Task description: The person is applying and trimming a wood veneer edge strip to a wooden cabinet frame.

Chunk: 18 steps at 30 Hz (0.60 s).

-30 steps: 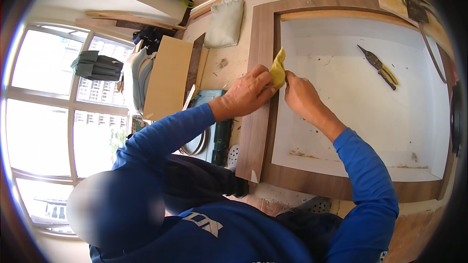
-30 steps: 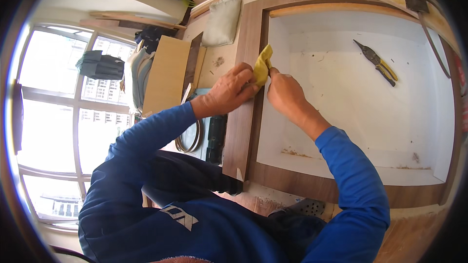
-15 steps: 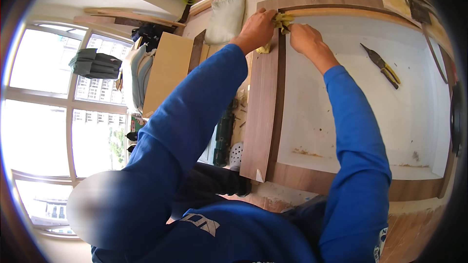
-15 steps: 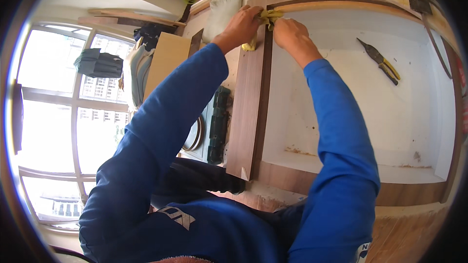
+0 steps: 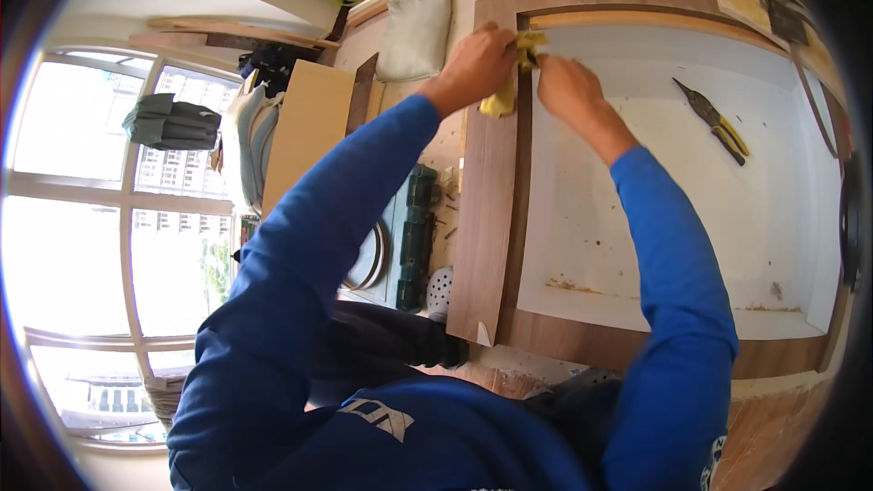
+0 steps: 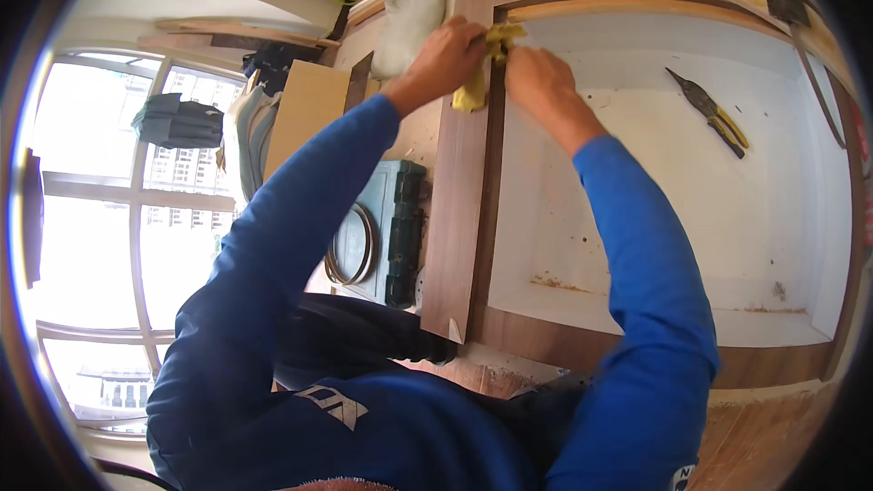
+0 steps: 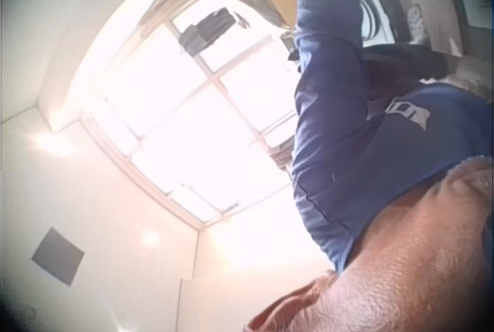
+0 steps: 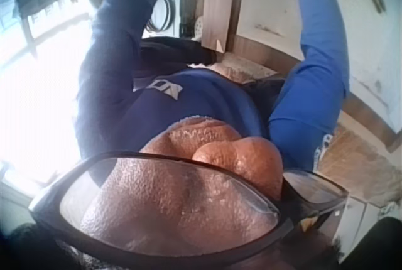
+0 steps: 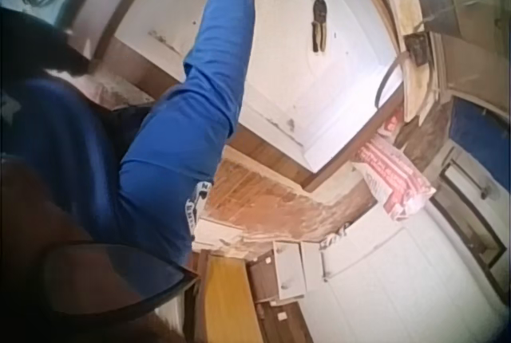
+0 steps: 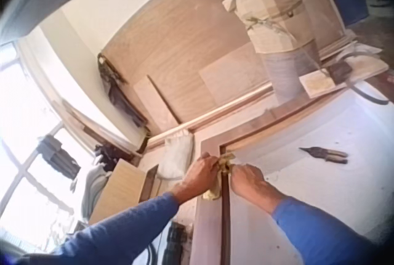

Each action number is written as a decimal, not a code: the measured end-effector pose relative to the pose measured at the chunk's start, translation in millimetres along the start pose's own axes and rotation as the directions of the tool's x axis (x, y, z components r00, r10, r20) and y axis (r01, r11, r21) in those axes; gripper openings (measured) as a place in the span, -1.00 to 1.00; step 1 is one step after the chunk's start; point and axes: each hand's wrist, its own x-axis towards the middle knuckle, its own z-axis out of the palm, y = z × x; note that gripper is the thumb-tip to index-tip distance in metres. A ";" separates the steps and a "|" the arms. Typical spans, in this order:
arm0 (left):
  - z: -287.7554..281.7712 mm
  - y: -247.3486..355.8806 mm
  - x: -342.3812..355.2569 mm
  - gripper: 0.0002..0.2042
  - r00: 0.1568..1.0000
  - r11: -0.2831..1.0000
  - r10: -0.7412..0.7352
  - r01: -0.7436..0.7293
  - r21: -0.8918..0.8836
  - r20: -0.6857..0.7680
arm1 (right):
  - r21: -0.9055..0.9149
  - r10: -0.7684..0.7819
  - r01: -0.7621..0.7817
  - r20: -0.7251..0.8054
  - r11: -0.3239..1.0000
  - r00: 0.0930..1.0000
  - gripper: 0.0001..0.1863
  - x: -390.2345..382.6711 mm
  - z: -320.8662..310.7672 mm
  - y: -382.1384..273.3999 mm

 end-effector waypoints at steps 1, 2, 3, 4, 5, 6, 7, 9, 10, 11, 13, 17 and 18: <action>2.8 -8.4 12.0 -0.77 0.997 1.000 0.004 -0.002 0.017 -0.071 | -0.006 0.010 -0.010 -0.012 1.000 1.000 -0.75 13.7 -1.0 -1.6; 4.5 -9.8 17.6 -0.77 0.990 0.999 0.012 -0.008 0.031 -0.139 | -0.004 0.007 -0.007 -0.010 1.000 1.000 -0.75 16.7 0.0 -1.4; 3.5 -12.6 17.6 -0.77 0.990 0.999 0.009 -0.005 0.034 -0.140 | -0.021 0.021 -0.021 -0.017 1.000 1.000 -0.74 19.3 0.8 -2.4; 3.7 -11.9 17.4 -0.77 0.997 0.999 0.016 -0.013 0.038 -0.080 | -0.040 0.044 -0.044 -0.019 0.998 0.999 -0.74 17.7 3.6 -0.3; -1.8 -10.9 16.4 -0.78 1.000 0.999 0.022 -0.020 0.047 -0.023 | -0.037 0.043 -0.044 -0.015 0.998 0.999 -0.74 9.0 4.1 -0.8; -7.1 -10.0 7.5 -0.78 1.000 0.999 0.018 -0.017 0.048 -0.020 | -0.017 0.010 -0.009 0.051 1.000 0.999 -0.70 -10.0 5.7 0.2; -9.0 2.6 -5.8 -0.78 0.993 1.000 0.020 -0.022 0.014 0.113 | -0.007 -0.010 0.011 0.114 1.000 0.993 -0.65 -34.8 1.3 5.2; -20.3 24.0 -42.2 -0.84 0.966 0.993 0.113 -0.104 -0.049 0.233 | 0.019 -0.024 0.020 0.203 1.000 0.979 -0.64 -87.7 -12.7 -11.7; -28.3 30.2 -65.4 -0.84 0.966 0.994 0.094 -0.076 -0.083 0.242 | 0.017 -0.018 0.015 0.239 1.000 0.971 -0.63 -105.7 -18.0 -29.2; -32.0 33.4 -83.6 -0.86 0.960 0.993 0.069 -0.040 -0.111 0.271 | 0.013 -0.011 0.008 0.276 1.000 0.961 -0.63 -115.1 -22.9 -41.8; -28.3 43.0 -101.0 -0.87 0.972 0.980 0.032 0.014 -0.197 0.231 | 0.018 -0.007 0.002 0.251 1.000 0.968 -0.66 -107.7 -19.9 -42.1; -4.2 35.1 -55.4 -0.83 0.995 0.995 0.028 -0.019 -0.098 0.093 | 0.014 -0.002 0.000 0.106 1.000 0.994 -0.76 -51.1 -0.4 -15.3; -0.2 23.2 -35.7 -0.79 0.995 0.999 -0.004 0.008 -0.036 0.097 | -0.005 -0.013 0.014 0.077 1.000 0.997 -0.78 -25.4 4.6 -10.8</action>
